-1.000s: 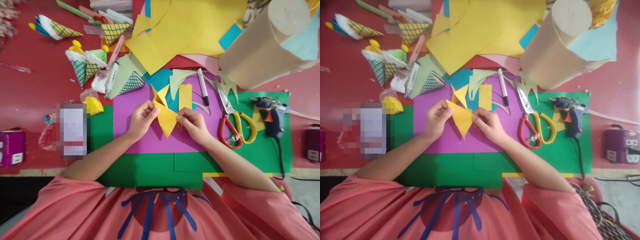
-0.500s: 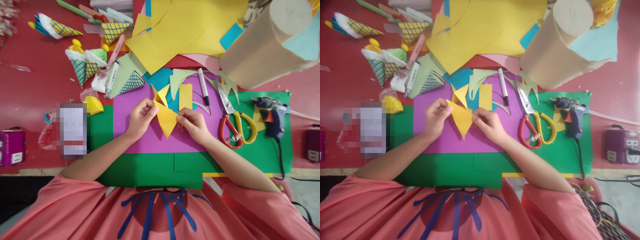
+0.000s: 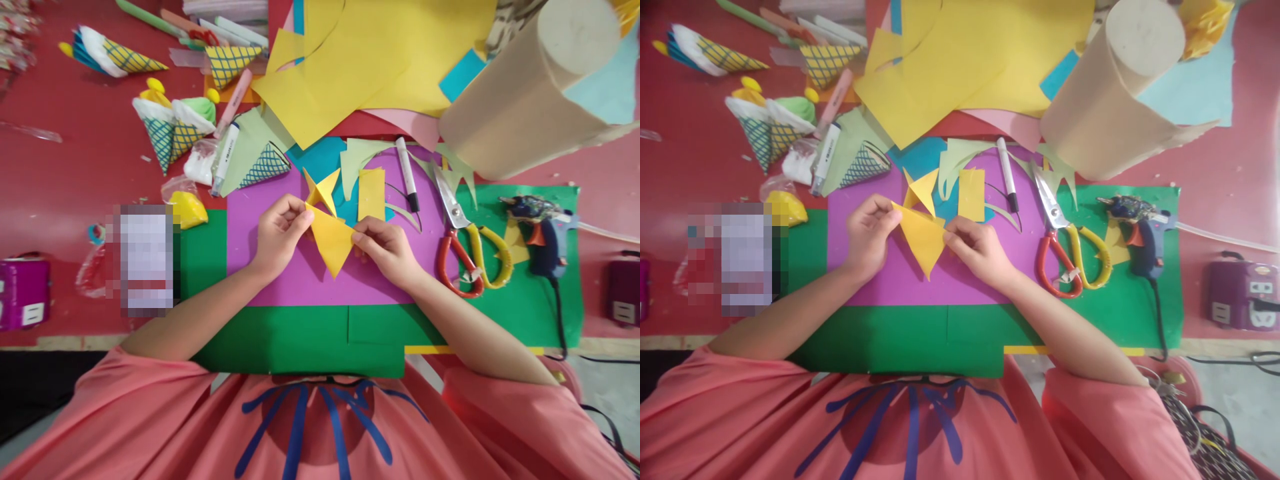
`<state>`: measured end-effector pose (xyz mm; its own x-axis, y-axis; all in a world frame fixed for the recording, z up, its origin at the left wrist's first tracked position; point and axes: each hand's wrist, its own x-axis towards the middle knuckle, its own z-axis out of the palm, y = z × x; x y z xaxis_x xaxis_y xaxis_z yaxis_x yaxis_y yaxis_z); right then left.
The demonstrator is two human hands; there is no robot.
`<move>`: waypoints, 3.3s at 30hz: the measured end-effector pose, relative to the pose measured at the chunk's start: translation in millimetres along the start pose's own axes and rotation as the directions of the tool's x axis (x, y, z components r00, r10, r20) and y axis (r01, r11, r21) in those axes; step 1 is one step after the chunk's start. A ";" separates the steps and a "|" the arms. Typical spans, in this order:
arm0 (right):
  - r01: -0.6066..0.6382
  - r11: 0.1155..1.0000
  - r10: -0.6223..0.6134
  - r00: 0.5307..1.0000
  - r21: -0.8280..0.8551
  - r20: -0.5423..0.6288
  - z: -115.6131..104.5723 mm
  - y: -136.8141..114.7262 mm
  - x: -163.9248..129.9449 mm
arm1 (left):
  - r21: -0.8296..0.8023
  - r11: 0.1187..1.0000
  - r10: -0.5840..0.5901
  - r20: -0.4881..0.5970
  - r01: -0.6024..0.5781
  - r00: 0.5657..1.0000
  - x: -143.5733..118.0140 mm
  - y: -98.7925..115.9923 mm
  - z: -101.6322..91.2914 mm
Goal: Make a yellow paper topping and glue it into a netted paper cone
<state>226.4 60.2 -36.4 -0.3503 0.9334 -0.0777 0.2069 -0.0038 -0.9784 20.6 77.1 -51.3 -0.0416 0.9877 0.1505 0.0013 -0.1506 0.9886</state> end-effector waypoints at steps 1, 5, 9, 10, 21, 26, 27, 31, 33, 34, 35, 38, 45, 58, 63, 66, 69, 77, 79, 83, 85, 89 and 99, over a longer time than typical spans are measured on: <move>0.000 1.000 0.000 1.000 -0.005 0.007 -0.3 0.0 0.2 | 0.001 1.000 0.012 -0.005 -0.012 1.000 0.1 -0.4 -0.3; 0.000 1.000 0.000 1.000 -0.022 0.023 -0.9 -0.6 1.3 | 0.006 0.999 0.037 -0.035 -0.037 0.999 1.2 -0.9 -0.6; 0.017 0.999 -0.015 0.999 -0.033 0.045 -0.2 -1.8 1.9 | 0.029 1.000 0.006 -0.061 -0.005 0.998 1.6 -0.3 -0.9; 0.023 0.999 -0.021 0.998 -0.036 0.053 -0.1 -2.2 2.0 | 0.030 1.000 -0.005 -0.061 0.007 0.998 1.4 -0.5 -1.2; 0.045 0.998 -0.042 0.996 -0.046 0.073 -1.3 -3.3 2.4 | 0.004 0.998 -0.057 -0.033 0.057 0.998 -1.0 -7.8 -4.6; 0.028 0.999 -0.026 0.997 -0.034 0.072 -2.2 -2.4 2.5 | 0.067 0.997 -0.044 -0.037 0.046 0.998 0.6 -5.8 -4.8; 0.026 0.999 -0.024 0.997 -0.029 0.070 -2.5 -2.4 2.7 | 0.072 0.997 -0.038 -0.033 0.041 0.999 0.9 -5.2 -5.1; 0.035 0.999 -0.032 0.996 -0.031 0.079 -2.7 -2.6 3.0 | 0.109 0.994 -0.009 -0.024 0.012 1.000 0.2 -1.2 -5.2; 0.037 0.999 -0.036 0.997 -0.023 0.068 -1.7 -2.1 2.3 | 0.124 0.992 0.003 -0.001 -0.003 1.000 -1.9 2.3 -3.9; 0.030 1.000 -0.029 0.999 -0.005 0.046 -1.0 -1.6 1.7 | 0.129 0.992 -0.004 0.032 0.000 0.999 -3.3 4.3 -2.8; 0.017 1.000 -0.017 1.000 0.022 0.015 -0.2 -1.2 1.1 | 0.139 0.990 -0.021 0.085 0.009 0.996 -4.8 6.4 -1.7; -0.029 0.990 0.040 0.996 0.139 -0.074 2.0 -0.3 -0.1 | 0.209 0.975 -0.135 0.314 0.071 0.940 -8.4 12.2 1.9; -0.060 0.967 0.088 0.991 0.247 -0.102 2.9 -1.9 -0.2 | 0.303 0.952 -0.145 0.331 0.040 0.932 -6.8 15.9 3.9; -0.059 0.945 0.119 0.978 0.321 -0.172 1.2 -3.2 1.0 | 0.304 0.947 -0.230 0.432 0.099 0.872 -5.2 20.1 2.3; -0.040 0.938 0.109 0.977 0.345 -0.182 0.0 -1.5 2.3 | 0.274 0.956 -0.229 0.469 0.106 0.853 -5.6 20.5 0.9; -0.040 0.934 0.115 0.975 0.355 -0.191 0.1 -0.3 3.3 | 0.270 0.948 -0.295 0.544 0.169 0.786 -6.2 22.4 -0.3; -0.049 0.930 0.127 0.973 0.365 -0.193 0.2 0.3 3.7 | 0.260 0.942 -0.327 0.575 0.211 0.750 -5.7 24.5 0.0; -0.034 0.897 0.123 0.977 0.441 -0.174 -1.2 3.1 6.8 | 0.200 0.930 -0.366 0.596 0.310 0.715 -3.1 24.7 1.0; -0.040 0.893 0.128 0.978 0.448 -0.168 -1.4 4.1 7.9 | 0.207 0.926 -0.375 0.584 0.315 0.720 -3.3 25.4 1.2; -0.040 0.893 0.141 0.971 0.449 -0.194 -1.7 5.4 9.3 | 0.183 0.923 -0.379 0.579 0.339 0.722 -4.4 25.6 2.8; -0.028 0.888 0.143 0.966 0.460 -0.217 -2.1 6.1 9.9 | 0.154 0.922 -0.375 0.582 0.356 0.721 -5.0 23.6 4.0; -0.007 0.884 0.135 0.961 0.468 -0.240 -2.7 7.7 11.3 | 0.131 0.919 -0.374 0.581 0.371 0.723 -5.5 19.3 5.6; 0.027 0.913 0.095 0.956 0.407 -0.277 -3.3 9.9 15.6 | 0.142 0.938 -0.339 0.579 0.318 0.742 -5.6 18.9 6.9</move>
<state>226.0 75.9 -46.6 -0.0618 0.9916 -0.1138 -0.1920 -0.1237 -0.9736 27.7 68.9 -33.5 0.5473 0.8074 -0.2204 0.1295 0.1785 0.9754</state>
